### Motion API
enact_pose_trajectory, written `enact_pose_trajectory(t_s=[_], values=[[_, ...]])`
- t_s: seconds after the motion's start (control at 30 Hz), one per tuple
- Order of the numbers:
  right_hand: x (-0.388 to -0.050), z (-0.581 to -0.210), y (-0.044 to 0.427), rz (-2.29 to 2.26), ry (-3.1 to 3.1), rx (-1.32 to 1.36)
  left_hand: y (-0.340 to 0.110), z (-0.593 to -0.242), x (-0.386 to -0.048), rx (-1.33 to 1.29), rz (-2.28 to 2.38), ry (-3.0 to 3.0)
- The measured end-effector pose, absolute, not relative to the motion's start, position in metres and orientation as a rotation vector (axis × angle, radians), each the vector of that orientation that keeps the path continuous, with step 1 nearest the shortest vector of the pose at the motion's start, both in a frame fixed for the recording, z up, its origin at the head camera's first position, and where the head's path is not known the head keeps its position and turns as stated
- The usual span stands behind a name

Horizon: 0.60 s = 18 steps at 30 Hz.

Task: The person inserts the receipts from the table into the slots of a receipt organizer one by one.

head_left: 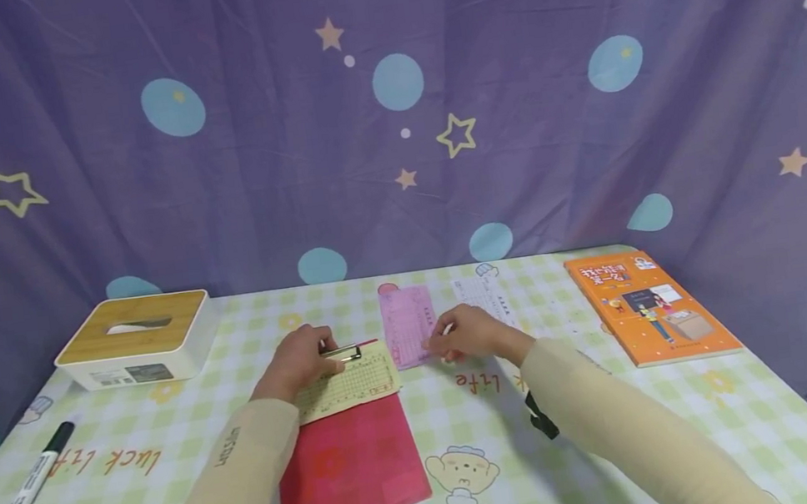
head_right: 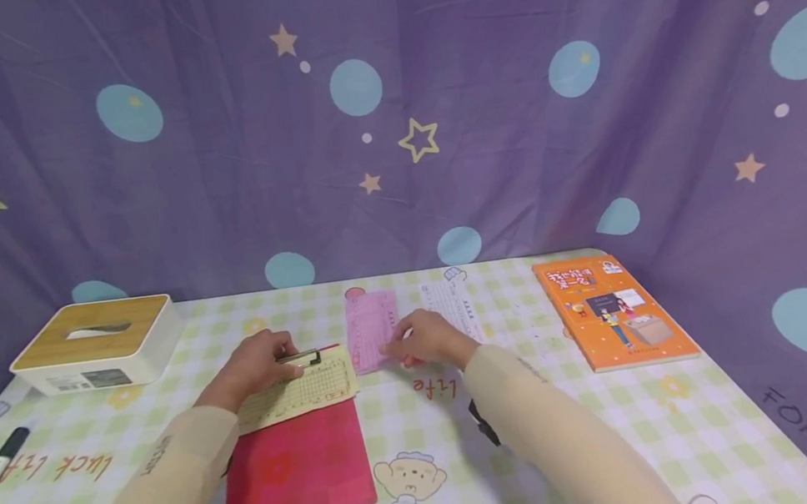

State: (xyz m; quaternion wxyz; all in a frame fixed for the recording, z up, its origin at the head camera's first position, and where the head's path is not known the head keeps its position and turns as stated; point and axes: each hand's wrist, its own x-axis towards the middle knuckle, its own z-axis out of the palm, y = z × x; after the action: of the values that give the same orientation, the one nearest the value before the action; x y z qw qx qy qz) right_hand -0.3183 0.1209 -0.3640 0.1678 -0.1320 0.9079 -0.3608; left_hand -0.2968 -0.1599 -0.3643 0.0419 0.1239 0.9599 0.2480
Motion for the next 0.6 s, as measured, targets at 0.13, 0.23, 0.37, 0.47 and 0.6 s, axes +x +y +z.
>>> enact_pose_trajectory(t_s=[0.13,0.23,0.37,0.47,0.6], values=[[-0.318,-0.362,0.117,-1.27,2.424,-0.127,-0.16,-0.364,-0.297,0.373,0.752,2.939],[-0.32,-0.364,0.112,-1.406,2.336,0.012,-0.16,-0.363,-0.297,0.374,0.742,2.941],[-0.324,-0.367,0.106,-1.477,2.302,0.187,-0.16,-0.363,-0.298,0.375,0.744,2.941],[-0.326,-0.369,0.101,-1.425,2.367,0.267,-0.159,-0.363,-0.298,0.369,0.743,2.946],[-0.327,-0.371,0.097,-1.341,2.448,0.294,-0.159,-0.362,-0.298,0.374,0.735,2.949]])
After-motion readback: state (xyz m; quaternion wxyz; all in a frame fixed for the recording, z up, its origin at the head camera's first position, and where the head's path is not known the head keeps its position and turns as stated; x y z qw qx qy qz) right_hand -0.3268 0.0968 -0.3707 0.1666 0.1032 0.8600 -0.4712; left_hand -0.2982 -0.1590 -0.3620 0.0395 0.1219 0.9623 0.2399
